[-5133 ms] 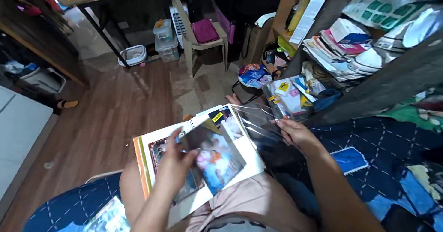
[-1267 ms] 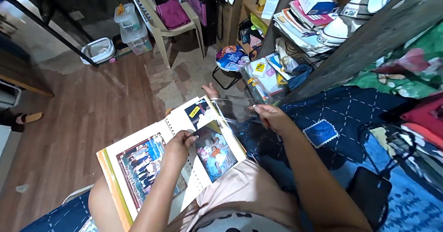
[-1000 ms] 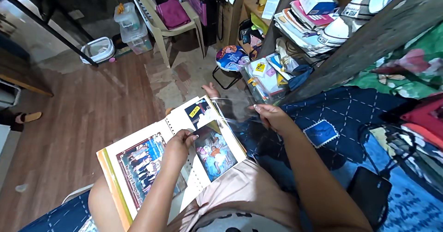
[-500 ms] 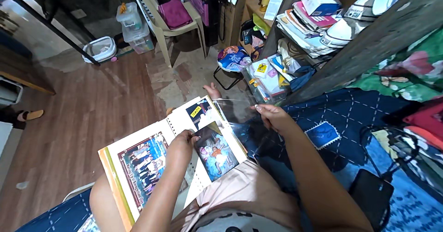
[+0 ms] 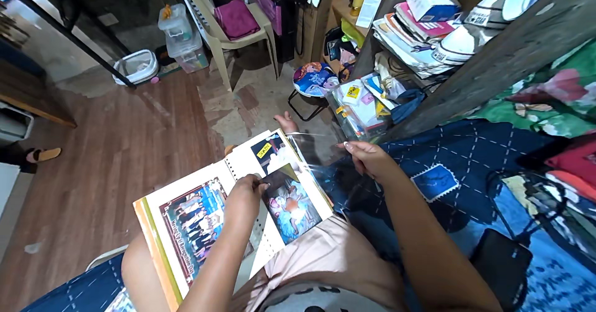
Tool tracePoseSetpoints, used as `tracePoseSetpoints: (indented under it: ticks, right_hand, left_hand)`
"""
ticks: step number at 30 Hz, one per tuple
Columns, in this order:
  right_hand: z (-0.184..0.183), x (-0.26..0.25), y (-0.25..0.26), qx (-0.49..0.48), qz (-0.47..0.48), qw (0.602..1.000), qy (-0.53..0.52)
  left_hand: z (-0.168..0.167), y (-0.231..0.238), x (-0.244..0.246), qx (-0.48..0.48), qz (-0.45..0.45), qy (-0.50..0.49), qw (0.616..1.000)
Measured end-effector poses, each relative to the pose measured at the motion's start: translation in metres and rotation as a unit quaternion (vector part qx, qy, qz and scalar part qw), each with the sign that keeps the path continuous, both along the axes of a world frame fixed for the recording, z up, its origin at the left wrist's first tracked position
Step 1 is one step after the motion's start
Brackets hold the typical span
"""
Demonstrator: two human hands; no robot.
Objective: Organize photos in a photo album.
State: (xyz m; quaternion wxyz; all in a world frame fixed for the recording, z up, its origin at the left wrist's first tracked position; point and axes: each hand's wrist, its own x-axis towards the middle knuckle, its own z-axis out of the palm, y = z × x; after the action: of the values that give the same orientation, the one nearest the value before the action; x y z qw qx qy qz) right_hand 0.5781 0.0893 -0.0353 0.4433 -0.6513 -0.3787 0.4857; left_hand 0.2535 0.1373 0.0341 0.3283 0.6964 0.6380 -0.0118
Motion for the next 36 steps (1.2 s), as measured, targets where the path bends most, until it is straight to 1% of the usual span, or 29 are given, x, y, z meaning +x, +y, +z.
tracePoseSetpoints:
  ticks: [14, 23, 36]
  right_hand:
    - [0.0002, 0.0002, -0.0007, 0.001, -0.010, 1.000, 0.010]
    - [-0.0028, -0.0005, 0.0005, -0.004, -0.010, 1.000, -0.010]
    - [-0.0020, -0.0005, 0.0003, -0.003, -0.005, 1.000, 0.001]
  left_hand:
    - [0.0002, -0.0001, -0.0024, 0.005, 0.009, -0.001, 1.000]
    - [0.0007, 0.0006, -0.0025, 0.010, -0.006, -0.006, 1.000]
    - [0.0004, 0.0028, -0.0017, 0.007, 0.007, -0.010, 1.000]
